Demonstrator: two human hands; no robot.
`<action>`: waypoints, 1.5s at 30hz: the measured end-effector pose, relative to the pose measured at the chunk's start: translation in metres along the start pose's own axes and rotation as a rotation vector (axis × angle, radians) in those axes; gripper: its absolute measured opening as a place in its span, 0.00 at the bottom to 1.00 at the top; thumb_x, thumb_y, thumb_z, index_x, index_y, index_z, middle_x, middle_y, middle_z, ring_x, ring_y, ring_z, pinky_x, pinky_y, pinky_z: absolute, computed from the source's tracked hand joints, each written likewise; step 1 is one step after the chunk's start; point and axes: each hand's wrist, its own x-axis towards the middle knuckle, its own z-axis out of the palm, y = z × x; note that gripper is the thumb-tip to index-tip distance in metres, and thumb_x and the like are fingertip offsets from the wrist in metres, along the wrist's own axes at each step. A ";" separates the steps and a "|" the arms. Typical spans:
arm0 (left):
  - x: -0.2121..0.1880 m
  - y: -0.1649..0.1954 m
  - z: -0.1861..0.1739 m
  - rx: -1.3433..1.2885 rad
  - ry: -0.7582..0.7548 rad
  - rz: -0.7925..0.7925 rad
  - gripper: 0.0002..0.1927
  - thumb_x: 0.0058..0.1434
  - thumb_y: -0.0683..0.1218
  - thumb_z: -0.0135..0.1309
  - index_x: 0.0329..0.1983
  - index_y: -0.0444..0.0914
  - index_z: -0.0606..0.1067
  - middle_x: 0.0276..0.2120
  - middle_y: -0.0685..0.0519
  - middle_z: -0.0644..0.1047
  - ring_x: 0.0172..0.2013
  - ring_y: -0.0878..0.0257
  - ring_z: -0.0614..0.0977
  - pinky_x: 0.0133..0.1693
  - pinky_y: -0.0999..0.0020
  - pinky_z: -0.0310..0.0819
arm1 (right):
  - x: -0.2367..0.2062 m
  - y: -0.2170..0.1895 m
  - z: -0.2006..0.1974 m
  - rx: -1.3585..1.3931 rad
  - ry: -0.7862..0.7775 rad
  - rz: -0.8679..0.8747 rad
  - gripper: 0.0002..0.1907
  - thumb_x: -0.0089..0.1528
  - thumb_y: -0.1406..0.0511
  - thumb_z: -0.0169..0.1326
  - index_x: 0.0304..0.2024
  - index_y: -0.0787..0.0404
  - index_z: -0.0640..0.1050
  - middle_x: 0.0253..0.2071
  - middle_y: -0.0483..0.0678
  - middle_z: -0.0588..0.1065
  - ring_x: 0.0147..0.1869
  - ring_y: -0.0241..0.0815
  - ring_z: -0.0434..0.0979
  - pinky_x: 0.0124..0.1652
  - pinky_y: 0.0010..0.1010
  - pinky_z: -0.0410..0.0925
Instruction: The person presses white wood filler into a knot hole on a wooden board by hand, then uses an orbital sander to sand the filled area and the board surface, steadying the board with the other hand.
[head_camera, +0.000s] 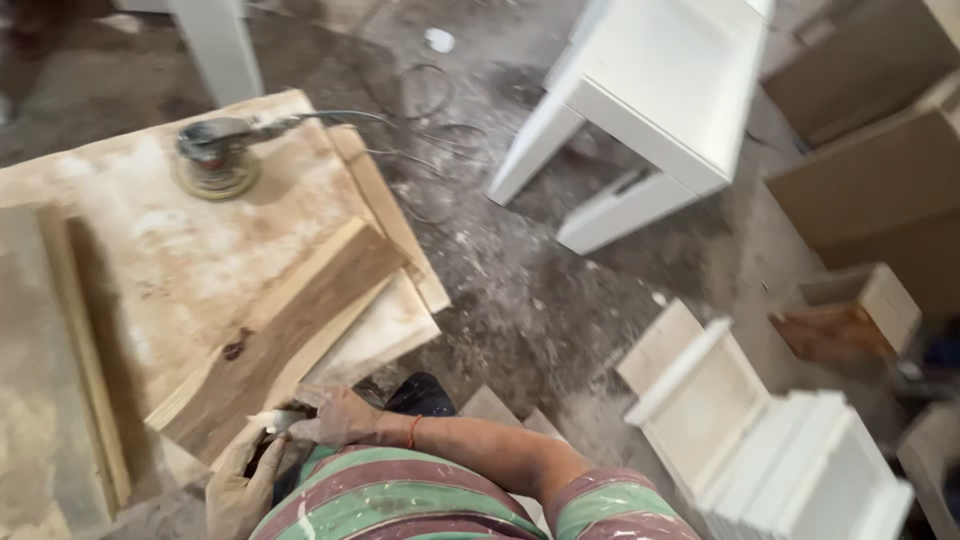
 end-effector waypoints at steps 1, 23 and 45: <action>-0.001 -0.002 0.006 -0.053 -0.066 -0.031 0.22 0.64 0.43 0.58 0.61 0.35 0.77 0.45 0.46 0.84 0.45 0.63 0.84 0.48 0.69 0.77 | -0.010 0.003 -0.001 -0.097 0.036 -0.011 0.22 0.60 0.61 0.64 0.54 0.63 0.79 0.50 0.55 0.78 0.53 0.53 0.80 0.52 0.39 0.74; -0.042 0.023 0.060 0.470 -0.531 -0.137 0.23 0.60 0.51 0.62 0.59 0.42 0.78 0.44 0.46 0.85 0.43 0.61 0.87 0.45 0.66 0.79 | -0.168 0.052 0.005 0.018 0.474 0.182 0.11 0.58 0.66 0.64 0.41 0.62 0.79 0.43 0.54 0.79 0.46 0.51 0.81 0.46 0.37 0.74; -0.018 0.043 0.120 0.967 -0.602 -0.208 0.26 0.57 0.56 0.60 0.56 0.41 0.78 0.49 0.42 0.82 0.51 0.47 0.83 0.52 0.55 0.76 | -0.288 0.202 -0.149 -0.207 0.848 0.815 0.11 0.62 0.59 0.62 0.39 0.59 0.81 0.35 0.53 0.80 0.40 0.51 0.80 0.42 0.40 0.71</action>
